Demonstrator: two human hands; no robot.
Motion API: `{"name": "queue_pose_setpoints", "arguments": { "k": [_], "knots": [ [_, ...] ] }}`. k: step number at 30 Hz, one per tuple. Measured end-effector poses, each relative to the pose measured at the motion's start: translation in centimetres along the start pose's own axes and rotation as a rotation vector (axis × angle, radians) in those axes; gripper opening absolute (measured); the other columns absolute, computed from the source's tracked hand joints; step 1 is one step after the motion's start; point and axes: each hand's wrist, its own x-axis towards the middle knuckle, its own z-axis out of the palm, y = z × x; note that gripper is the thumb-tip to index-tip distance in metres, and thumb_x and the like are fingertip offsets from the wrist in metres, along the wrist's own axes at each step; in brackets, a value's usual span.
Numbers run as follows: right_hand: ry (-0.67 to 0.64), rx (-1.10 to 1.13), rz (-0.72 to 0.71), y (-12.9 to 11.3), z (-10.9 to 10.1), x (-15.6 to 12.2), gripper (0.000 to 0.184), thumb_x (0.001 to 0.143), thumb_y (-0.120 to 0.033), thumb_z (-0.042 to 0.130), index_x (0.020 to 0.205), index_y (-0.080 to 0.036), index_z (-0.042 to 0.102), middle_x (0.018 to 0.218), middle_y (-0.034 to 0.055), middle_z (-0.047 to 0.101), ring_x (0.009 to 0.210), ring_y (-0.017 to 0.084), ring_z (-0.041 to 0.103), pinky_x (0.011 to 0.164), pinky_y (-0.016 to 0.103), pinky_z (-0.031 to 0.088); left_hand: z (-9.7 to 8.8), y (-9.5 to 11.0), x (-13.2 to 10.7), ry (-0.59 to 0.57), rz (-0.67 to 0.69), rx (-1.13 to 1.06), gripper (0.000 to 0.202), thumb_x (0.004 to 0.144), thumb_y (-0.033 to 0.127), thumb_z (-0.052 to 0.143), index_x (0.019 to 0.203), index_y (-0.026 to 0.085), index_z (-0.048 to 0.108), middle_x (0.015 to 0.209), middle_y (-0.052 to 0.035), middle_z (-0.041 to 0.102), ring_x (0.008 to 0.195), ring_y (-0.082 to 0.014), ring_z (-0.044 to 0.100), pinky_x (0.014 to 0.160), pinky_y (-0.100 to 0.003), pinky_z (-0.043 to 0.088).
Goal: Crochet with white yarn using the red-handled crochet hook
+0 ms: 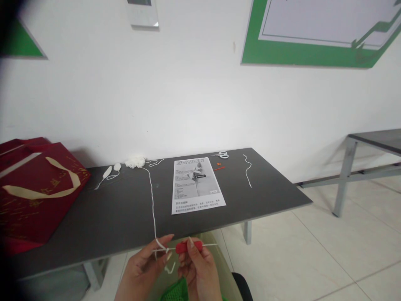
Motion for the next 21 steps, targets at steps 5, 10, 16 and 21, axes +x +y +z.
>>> {"name": "queue_pose_setpoints", "arguments": {
  "k": [5,10,16,21],
  "knots": [
    [0.065,-0.004,-0.023,0.6,-0.4,0.3,0.025,0.068,-0.031,0.09,0.079,-0.012,0.076,0.063,0.0027,0.077,0.046,0.007,0.064,0.045,0.014,0.053,-0.5,0.3,0.3,-0.098,-0.229,-0.258,0.045,0.052,0.037,0.094,0.095,0.027,0.083,0.061,0.0023,0.068,0.059,-0.0111,0.059,0.061,-0.021,0.047],
    [0.075,-0.04,-0.015,0.6,-0.5,0.4,0.03,0.066,-0.034,0.091,0.08,-0.012,0.075,0.062,0.0024,0.076,0.048,0.008,0.063,0.045,0.015,0.053,-0.8,1.8,0.5,-0.206,-0.375,-0.386,0.052,0.049,0.025,0.097,0.099,0.027,0.082,0.056,0.0065,0.058,0.052,-0.0053,0.053,0.057,-0.018,0.042],
    [0.069,-0.05,0.019,0.1,-0.3,0.4,0.033,0.064,-0.036,0.091,0.079,-0.012,0.074,0.063,0.0024,0.076,0.048,0.008,0.062,0.046,0.017,0.052,-0.8,2.1,0.6,-0.218,-0.342,-0.347,0.054,0.05,0.028,0.096,0.101,0.027,0.081,0.056,0.0055,0.059,0.052,-0.0067,0.055,0.057,-0.019,0.042],
    [0.082,-0.043,0.017,0.1,-0.4,0.4,0.033,0.064,-0.036,0.092,0.076,-0.012,0.073,0.06,0.0016,0.073,0.047,0.007,0.06,0.046,0.017,0.051,-0.9,2.0,0.6,-0.208,-0.314,-0.319,0.054,0.052,0.029,0.095,0.104,0.03,0.08,0.059,0.0046,0.062,0.055,-0.0076,0.055,0.058,-0.02,0.042]
  ]
}}
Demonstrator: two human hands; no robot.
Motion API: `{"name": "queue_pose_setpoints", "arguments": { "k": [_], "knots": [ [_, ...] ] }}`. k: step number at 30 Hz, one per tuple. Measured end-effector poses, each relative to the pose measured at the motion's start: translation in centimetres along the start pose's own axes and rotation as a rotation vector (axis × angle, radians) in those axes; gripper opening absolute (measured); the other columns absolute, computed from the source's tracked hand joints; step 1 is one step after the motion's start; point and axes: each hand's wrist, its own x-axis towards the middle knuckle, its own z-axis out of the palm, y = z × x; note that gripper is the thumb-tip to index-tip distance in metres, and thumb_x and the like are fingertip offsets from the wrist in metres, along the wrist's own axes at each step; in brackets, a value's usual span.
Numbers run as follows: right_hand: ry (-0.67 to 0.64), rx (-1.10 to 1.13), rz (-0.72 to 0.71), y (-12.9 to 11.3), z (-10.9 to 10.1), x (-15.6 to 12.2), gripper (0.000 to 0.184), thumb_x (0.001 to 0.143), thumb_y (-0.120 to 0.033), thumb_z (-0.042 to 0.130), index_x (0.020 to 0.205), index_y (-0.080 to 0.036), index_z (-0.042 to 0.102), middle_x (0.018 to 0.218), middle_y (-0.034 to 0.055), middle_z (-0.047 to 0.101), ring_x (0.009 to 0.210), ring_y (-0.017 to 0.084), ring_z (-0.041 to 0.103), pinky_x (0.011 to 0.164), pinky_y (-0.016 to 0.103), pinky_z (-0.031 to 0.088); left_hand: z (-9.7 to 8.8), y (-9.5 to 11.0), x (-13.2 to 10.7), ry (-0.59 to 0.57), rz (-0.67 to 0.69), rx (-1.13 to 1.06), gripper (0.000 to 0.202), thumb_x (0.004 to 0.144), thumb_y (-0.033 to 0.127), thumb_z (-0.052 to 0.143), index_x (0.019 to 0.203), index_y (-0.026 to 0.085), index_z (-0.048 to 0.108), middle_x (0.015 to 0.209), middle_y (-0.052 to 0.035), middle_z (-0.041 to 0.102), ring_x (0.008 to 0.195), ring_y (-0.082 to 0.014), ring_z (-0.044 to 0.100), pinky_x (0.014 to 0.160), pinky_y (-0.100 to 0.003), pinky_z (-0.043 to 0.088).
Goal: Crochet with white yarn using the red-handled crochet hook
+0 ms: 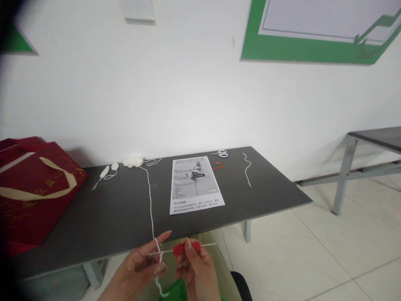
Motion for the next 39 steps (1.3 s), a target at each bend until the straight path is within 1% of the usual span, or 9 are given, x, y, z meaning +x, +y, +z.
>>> {"name": "queue_pose_setpoints", "arguments": {
  "k": [5,8,12,18,21,25,31,37,39],
  "knots": [
    [-0.034,0.012,0.03,0.1,-0.4,0.4,0.032,0.069,-0.037,0.088,0.08,-0.012,0.073,0.06,-0.0002,0.07,0.048,0.007,0.059,0.044,0.016,0.051,-0.2,0.0,0.2,-0.048,-0.016,-0.016,0.058,0.049,0.029,0.096,0.104,0.027,0.08,0.059,0.003,0.063,0.053,-0.0091,0.055,0.055,-0.022,0.042],
    [-0.067,-0.003,0.044,-0.1,-0.4,0.5,0.031,0.071,-0.04,0.086,0.076,-0.012,0.072,0.058,-0.0019,0.066,0.047,0.007,0.054,0.043,0.017,0.048,-0.1,0.3,0.2,-0.066,-0.057,0.008,0.059,0.047,0.028,0.096,0.103,0.025,0.081,0.057,0.0027,0.063,0.052,-0.0103,0.054,0.054,-0.023,0.043],
    [-0.107,-0.027,0.034,-0.9,-0.1,0.3,0.03,0.072,-0.039,0.085,0.071,-0.013,0.07,0.058,-0.0021,0.065,0.048,0.008,0.053,0.045,0.018,0.045,0.4,1.2,-0.4,-0.095,-0.102,0.067,0.056,0.047,0.028,0.096,0.101,0.024,0.081,0.058,0.0023,0.065,0.053,-0.0109,0.056,0.055,-0.024,0.044],
    [-0.161,-0.067,-0.032,-1.8,0.1,0.0,0.026,0.077,-0.036,0.081,0.071,-0.014,0.069,0.059,-0.0008,0.067,0.045,0.009,0.054,0.043,0.019,0.045,0.9,1.9,-1.2,-0.138,-0.138,0.089,0.054,0.049,0.026,0.096,0.101,0.026,0.081,0.061,0.0005,0.07,0.051,-0.0114,0.059,0.052,-0.023,0.042],
    [-0.211,-0.095,-0.075,-2.1,0.1,0.0,0.025,0.079,-0.036,0.08,0.071,-0.015,0.069,0.058,-0.0013,0.066,0.044,0.009,0.053,0.043,0.019,0.046,0.9,2.1,-1.3,-0.153,-0.151,0.108,0.058,0.048,0.025,0.096,0.103,0.027,0.08,0.06,0.002,0.067,0.051,-0.011,0.058,0.051,-0.022,0.042],
    [-0.237,-0.11,-0.094,-2.7,0.3,0.0,0.024,0.078,-0.035,0.081,0.071,-0.015,0.069,0.06,-0.001,0.066,0.046,0.01,0.053,0.044,0.02,0.047,1.1,2.6,-1.3,-0.149,-0.21,0.185,0.055,0.048,0.02,0.094,0.101,0.026,0.081,0.059,0.005,0.061,0.049,-0.0093,0.055,0.05,-0.022,0.04],
    [-0.275,-0.166,-0.147,-3.5,-0.1,0.0,0.024,0.08,-0.036,0.079,0.071,-0.016,0.07,0.061,-0.0009,0.066,0.048,0.01,0.056,0.046,0.02,0.046,1.8,3.5,-1.5,-0.161,-0.244,0.176,0.053,0.05,0.011,0.089,0.1,0.027,0.081,0.06,0.0053,0.06,0.052,-0.0083,0.05,0.051,-0.021,0.035],
    [-0.306,-0.214,-0.199,-4.4,-0.4,0.2,0.025,0.078,-0.037,0.08,0.07,-0.015,0.072,0.061,-0.0003,0.064,0.05,0.011,0.057,0.048,0.021,0.044,1.7,3.3,-1.6,-0.168,-0.234,0.196,0.051,0.053,0.012,0.088,0.101,0.028,0.081,0.059,0.0055,0.059,0.053,-0.0085,0.047,0.052,-0.022,0.034],
    [-0.314,-0.223,-0.209,-4.6,-0.4,0.1,0.025,0.079,-0.037,0.08,0.07,-0.015,0.072,0.061,-0.0004,0.064,0.05,0.011,0.056,0.049,0.022,0.043,1.6,3.1,-1.5,-0.162,-0.253,0.186,0.05,0.052,0.011,0.088,0.099,0.028,0.081,0.059,0.0052,0.058,0.053,-0.0092,0.048,0.052,-0.023,0.034]
  ]
}}
